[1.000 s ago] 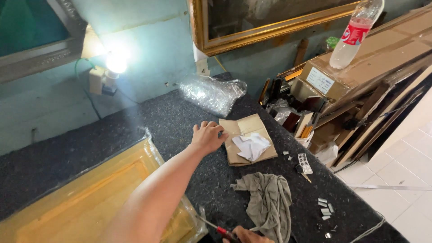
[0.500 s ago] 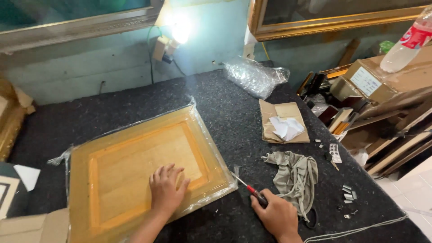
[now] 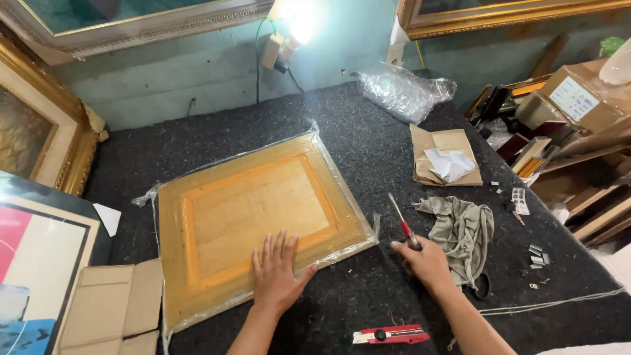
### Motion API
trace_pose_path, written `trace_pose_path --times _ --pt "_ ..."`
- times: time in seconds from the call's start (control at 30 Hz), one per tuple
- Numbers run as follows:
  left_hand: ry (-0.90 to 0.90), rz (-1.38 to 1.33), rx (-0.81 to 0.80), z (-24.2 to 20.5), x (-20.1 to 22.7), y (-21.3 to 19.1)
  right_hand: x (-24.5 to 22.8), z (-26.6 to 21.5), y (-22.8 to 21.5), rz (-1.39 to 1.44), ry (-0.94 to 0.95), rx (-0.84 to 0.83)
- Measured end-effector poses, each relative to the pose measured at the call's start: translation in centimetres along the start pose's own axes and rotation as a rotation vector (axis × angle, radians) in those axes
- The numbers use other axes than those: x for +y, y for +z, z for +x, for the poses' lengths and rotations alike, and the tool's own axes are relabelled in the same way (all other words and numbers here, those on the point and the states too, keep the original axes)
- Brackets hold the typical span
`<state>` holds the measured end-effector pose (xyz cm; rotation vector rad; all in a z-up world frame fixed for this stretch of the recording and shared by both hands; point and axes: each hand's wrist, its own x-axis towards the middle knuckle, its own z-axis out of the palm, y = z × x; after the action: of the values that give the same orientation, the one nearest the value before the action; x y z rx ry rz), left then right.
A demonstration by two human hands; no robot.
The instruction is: Removing protective plastic wrap from a wooden picture frame by puncturing it with a screwdriver and peeling it off.
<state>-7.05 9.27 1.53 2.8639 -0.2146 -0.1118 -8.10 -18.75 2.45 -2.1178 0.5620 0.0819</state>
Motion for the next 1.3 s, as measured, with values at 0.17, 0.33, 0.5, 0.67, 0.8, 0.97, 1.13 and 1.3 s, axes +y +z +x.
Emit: trace_pose_path --times 0.17,0.33,0.5,0.67,0.8,0.97,1.13,1.3 --pt "-0.044 0.018 -0.048 -0.2 0.5 -0.6 -2.7 0.8 2.3 0.157 -0.078 -0.015" --pt "-0.089 -0.036 -0.081 0.0 1.0 -1.5 0.9 3.0 3.6 0.616 -0.054 -0.092" --pt "-0.143 -0.046 -0.130 0.1 1.4 -1.9 1.2 2.0 2.5 1.088 0.205 -0.249" --pt "-0.117 -0.059 -0.085 0.2 1.1 -1.4 0.8 2.3 2.6 0.882 0.131 -0.085" --pt "-0.181 -0.063 -0.183 0.3 1.5 -1.8 -2.7 -0.3 0.4 0.152 -0.016 -0.020" --pt "-0.328 -0.176 -0.290 1.4 3.9 -3.1 -4.0 -3.2 -1.1 -0.459 -0.199 -0.285" --pt "-0.377 -0.127 -0.314 1.8 4.6 -2.0 -5.2 -4.5 -2.3 -0.699 -0.050 -0.409" --pt "-0.332 -0.086 -0.261 1.7 4.5 -2.1 -6.6 -5.1 -3.6 -0.735 0.024 -0.448"
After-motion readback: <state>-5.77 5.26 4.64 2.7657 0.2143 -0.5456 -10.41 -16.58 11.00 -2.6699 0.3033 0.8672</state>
